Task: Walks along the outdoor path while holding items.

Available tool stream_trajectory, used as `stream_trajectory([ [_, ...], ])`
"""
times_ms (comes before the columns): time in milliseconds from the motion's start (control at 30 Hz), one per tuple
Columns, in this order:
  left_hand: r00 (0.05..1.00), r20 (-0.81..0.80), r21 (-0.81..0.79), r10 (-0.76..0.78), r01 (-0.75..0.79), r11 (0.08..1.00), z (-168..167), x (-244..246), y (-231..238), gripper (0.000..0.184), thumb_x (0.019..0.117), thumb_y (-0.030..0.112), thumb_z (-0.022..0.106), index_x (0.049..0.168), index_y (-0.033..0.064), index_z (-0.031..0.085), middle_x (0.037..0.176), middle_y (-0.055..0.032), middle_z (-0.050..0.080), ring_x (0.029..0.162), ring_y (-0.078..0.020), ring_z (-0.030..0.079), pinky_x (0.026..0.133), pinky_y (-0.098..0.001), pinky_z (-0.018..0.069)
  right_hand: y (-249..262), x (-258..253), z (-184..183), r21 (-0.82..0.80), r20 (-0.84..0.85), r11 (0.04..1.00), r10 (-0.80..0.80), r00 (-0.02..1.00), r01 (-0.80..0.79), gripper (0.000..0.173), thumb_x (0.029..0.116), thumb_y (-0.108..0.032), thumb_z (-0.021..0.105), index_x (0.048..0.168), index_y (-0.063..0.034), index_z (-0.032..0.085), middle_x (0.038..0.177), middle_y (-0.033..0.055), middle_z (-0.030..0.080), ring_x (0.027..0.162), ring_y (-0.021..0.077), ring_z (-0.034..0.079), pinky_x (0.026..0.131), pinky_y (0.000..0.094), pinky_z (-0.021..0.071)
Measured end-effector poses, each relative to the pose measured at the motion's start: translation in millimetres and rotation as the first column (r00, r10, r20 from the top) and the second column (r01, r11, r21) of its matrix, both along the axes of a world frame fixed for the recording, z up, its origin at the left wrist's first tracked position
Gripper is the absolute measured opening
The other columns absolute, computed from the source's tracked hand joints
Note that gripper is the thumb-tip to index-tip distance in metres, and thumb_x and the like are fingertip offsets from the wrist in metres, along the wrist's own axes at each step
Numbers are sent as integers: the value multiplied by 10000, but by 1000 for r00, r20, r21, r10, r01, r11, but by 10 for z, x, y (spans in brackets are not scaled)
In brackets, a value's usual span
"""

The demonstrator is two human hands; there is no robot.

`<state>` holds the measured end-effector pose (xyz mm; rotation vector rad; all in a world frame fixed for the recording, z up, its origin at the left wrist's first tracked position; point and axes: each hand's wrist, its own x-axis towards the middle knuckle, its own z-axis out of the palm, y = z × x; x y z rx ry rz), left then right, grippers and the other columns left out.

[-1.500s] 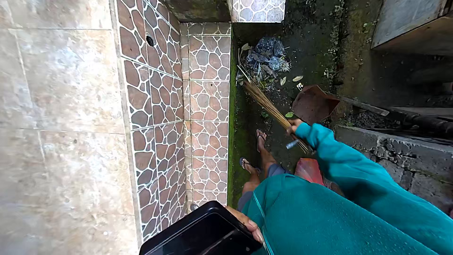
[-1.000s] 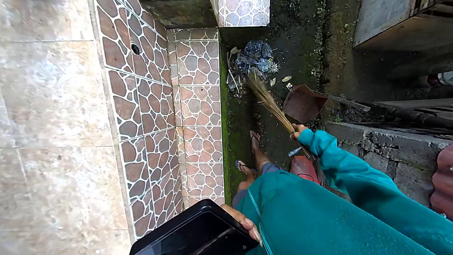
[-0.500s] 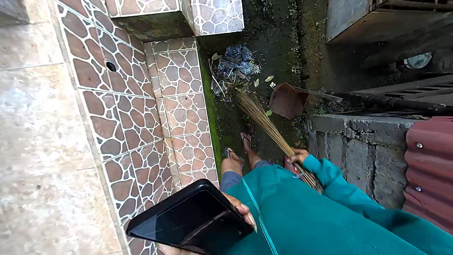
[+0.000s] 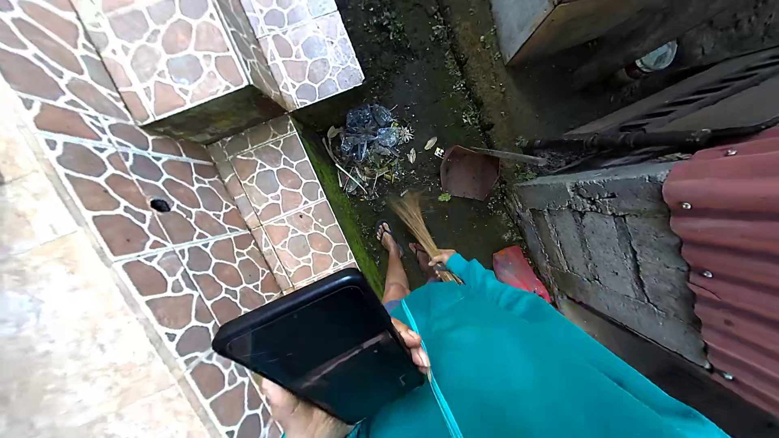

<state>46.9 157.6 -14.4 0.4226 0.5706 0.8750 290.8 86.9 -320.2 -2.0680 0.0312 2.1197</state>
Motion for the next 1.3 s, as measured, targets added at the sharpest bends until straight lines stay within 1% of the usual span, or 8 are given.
stream_trajectory([
  [100,977,171,-1,-127,129,992,125,76,408,798,868,726,558,1345,90,624,1200,-227,688,1042,-396,696,846,-545,586,61,76,455,64,-11,995,-76,997,77,431,983,-53,639,1384,40,509,1023,141,638,739,150,610,714,319,545],
  [200,998,19,79,-58,56,995,92,-94,639,738,880,750,525,1280,144,657,1121,-183,720,966,-351,721,762,-502,611,26,212,871,-18,62,977,-210,976,212,310,1034,-77,582,1307,64,543,917,105,619,670,118,583,679,277,529],
  [400,992,67,185,-106,92,978,198,-104,1173,683,902,719,527,1286,173,673,1131,-174,730,996,-344,723,805,-501,607,281,422,444,-74,-100,942,-333,937,327,94,1064,-91,479,982,-58,514,603,-2,534,472,58,539,476,200,498],
  [567,952,194,267,-237,182,946,433,-134,1577,742,896,730,511,1309,133,663,1177,-188,715,1051,-348,706,874,-499,589,635,489,1179,93,-85,892,-435,896,442,71,1048,-75,522,1045,-16,562,635,28,569,500,93,575,497,227,518],
  [700,912,280,321,-300,206,924,567,-31,1855,790,903,749,470,1331,110,648,1217,-209,699,1084,-358,696,898,-500,581,840,599,1335,145,-431,571,-698,572,808,271,1069,-141,267,944,-95,503,591,15,603,463,72,598,444,187,512],
  [867,909,275,352,-312,207,913,564,199,2304,820,891,763,473,1310,82,654,1199,-203,697,1054,-335,698,875,-484,582,1548,859,1472,404,80,728,-631,772,553,308,1015,-10,543,1319,27,504,767,81,586,536,143,569,515,305,531],
  [1100,924,276,358,-266,159,920,480,944,3247,873,850,803,475,1308,85,663,1200,-178,703,1068,-310,697,903,-475,572,2453,1930,1054,455,-209,541,-707,676,707,158,1051,-19,389,1199,-46,438,670,19,551,502,107,579,483,255,535],
  [1300,961,250,363,-121,22,931,667,2195,4493,890,850,823,432,1277,82,680,1161,-182,717,1011,-312,715,846,-465,592,3621,3099,1098,208,-454,444,-745,488,871,263,1076,-128,255,927,-109,470,587,-4,595,476,71,608,454,198,533],
])
